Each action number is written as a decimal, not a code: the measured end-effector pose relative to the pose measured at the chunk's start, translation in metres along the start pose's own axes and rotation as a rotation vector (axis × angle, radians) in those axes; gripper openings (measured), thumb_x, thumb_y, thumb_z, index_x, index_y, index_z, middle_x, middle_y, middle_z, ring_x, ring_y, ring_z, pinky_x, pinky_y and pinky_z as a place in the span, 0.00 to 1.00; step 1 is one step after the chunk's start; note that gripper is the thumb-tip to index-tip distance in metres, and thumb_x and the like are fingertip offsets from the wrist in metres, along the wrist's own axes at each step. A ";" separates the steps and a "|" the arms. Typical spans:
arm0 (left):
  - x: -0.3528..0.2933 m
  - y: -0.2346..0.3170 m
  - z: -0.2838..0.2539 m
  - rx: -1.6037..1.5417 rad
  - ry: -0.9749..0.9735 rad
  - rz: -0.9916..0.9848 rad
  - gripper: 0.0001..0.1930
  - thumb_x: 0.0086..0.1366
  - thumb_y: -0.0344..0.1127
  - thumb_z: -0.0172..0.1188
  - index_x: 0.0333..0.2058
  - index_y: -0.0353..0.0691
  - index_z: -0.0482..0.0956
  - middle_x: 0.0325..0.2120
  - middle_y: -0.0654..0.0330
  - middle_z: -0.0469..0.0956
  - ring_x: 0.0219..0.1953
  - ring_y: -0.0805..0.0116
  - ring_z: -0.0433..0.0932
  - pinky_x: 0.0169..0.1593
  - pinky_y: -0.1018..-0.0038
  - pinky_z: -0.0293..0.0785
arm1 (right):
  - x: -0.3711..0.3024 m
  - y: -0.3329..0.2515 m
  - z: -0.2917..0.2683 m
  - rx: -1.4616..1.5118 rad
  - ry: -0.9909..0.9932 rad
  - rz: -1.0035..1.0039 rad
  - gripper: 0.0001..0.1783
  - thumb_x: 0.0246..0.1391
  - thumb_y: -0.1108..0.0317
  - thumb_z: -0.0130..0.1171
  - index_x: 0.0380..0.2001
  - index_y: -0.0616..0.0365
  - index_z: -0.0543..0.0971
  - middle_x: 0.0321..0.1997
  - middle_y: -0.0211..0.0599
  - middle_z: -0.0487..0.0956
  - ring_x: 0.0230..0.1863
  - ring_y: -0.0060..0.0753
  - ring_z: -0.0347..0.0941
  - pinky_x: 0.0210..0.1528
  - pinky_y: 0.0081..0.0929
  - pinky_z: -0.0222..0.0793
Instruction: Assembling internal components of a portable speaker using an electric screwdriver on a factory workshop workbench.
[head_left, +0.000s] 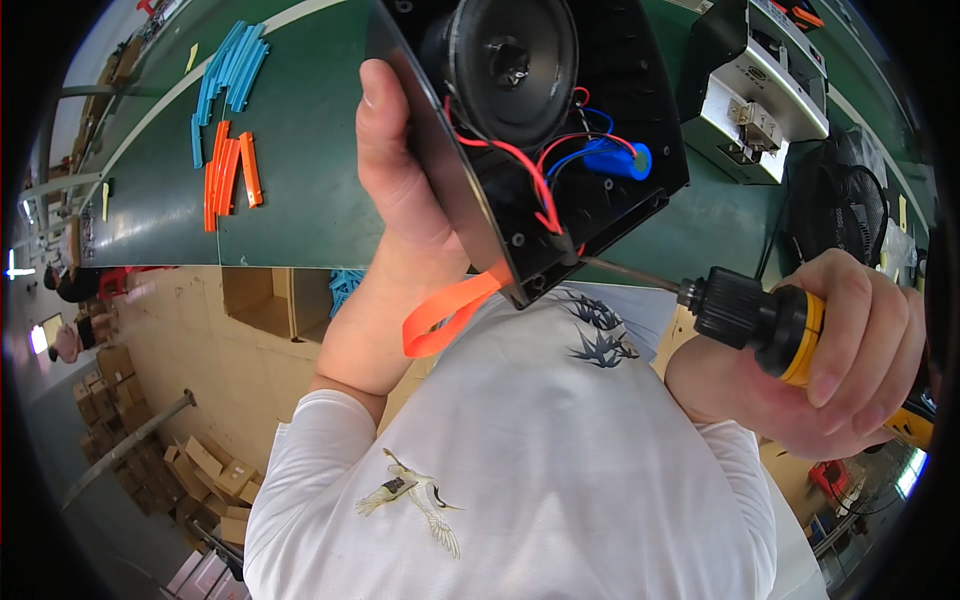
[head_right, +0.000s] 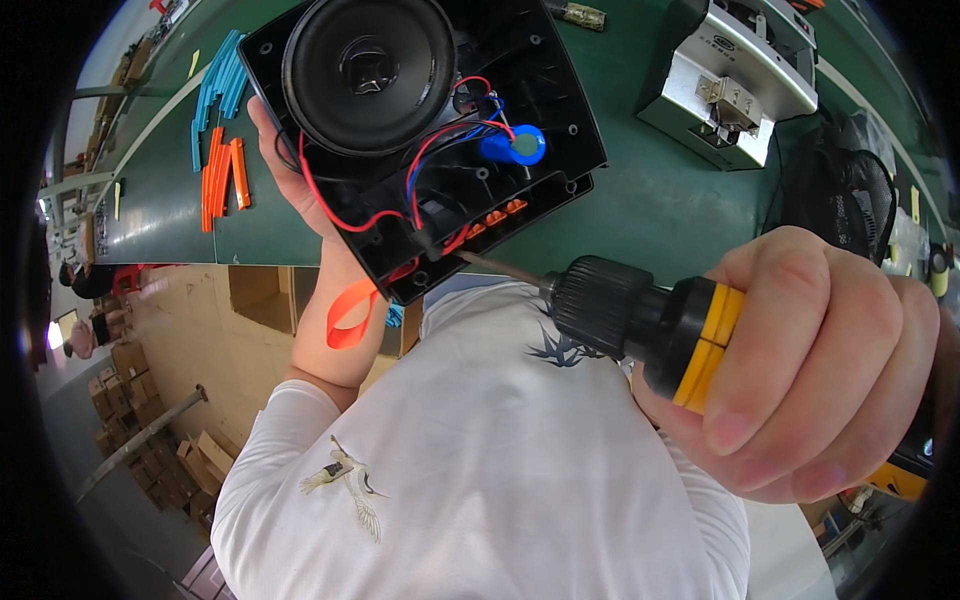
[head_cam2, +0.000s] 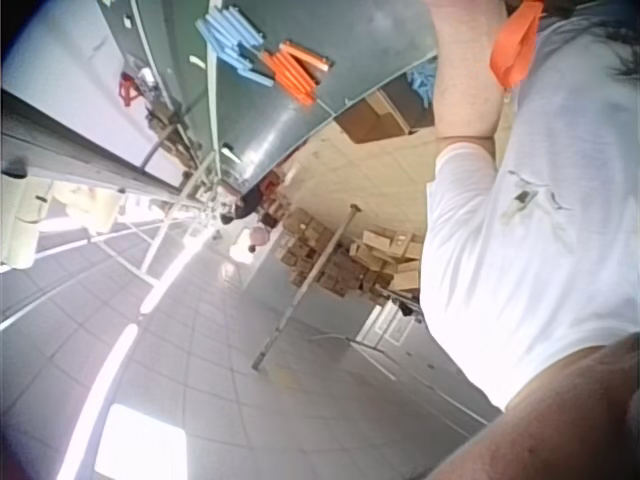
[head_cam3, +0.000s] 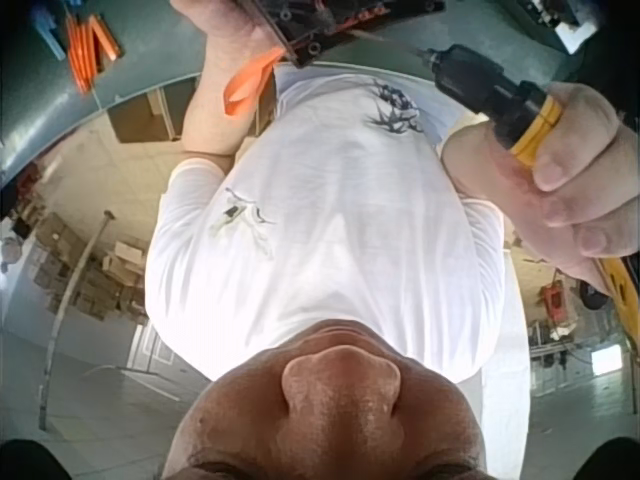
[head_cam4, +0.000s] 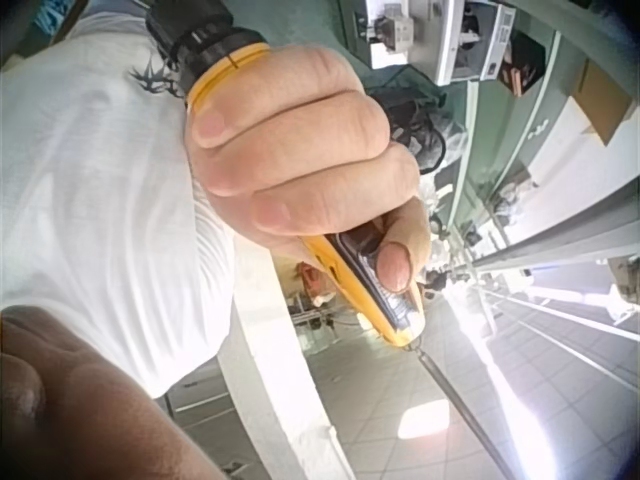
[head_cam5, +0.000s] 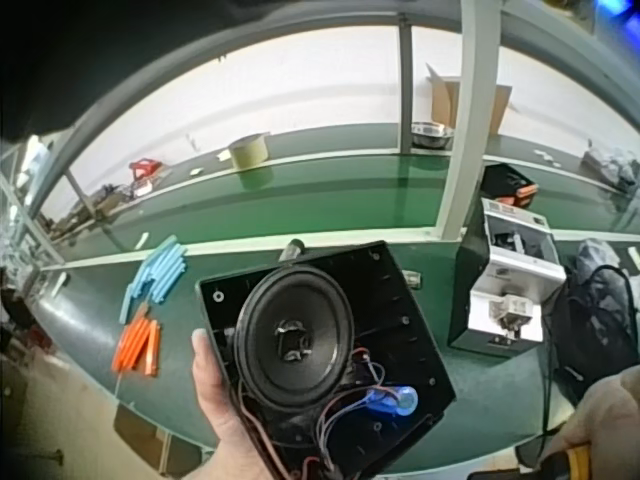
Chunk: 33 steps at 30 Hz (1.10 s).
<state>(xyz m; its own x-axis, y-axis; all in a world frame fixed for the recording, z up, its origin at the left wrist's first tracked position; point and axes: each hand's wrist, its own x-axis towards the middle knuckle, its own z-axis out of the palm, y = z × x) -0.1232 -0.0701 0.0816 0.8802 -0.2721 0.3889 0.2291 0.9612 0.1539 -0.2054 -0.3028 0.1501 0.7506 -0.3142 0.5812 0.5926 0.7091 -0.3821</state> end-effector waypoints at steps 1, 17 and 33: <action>0.000 0.000 0.000 0.000 0.000 0.000 0.35 0.74 0.63 0.55 0.65 0.39 0.72 0.57 0.54 0.80 0.57 0.57 0.81 0.61 0.58 0.79 | 0.000 0.000 0.000 -0.004 -0.001 0.005 0.11 0.51 0.75 0.65 0.23 0.47 0.73 0.16 0.22 0.75 0.17 0.19 0.73 0.29 0.17 0.75; -0.001 0.001 0.001 -0.032 0.030 -0.030 0.33 0.73 0.62 0.57 0.63 0.40 0.74 0.56 0.55 0.81 0.56 0.58 0.82 0.60 0.58 0.81 | -0.002 -0.002 -0.001 -0.066 -0.021 0.083 0.15 0.47 0.71 0.71 0.18 0.46 0.72 0.16 0.23 0.76 0.16 0.20 0.75 0.29 0.18 0.78; -0.001 -0.006 0.004 0.110 0.264 -0.013 0.36 0.70 0.62 0.61 0.66 0.43 0.71 0.60 0.57 0.78 0.60 0.59 0.79 0.64 0.59 0.76 | -0.003 0.011 0.005 -0.091 -0.108 0.144 0.29 0.51 0.36 0.68 0.20 0.47 0.71 0.20 0.26 0.75 0.20 0.24 0.74 0.33 0.19 0.75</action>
<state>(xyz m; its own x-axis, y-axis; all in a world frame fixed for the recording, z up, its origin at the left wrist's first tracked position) -0.1271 -0.0759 0.0838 0.9586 -0.2489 0.1384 0.2073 0.9431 0.2601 -0.2028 -0.2909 0.1478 0.7968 -0.1410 0.5876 0.5091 0.6805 -0.5270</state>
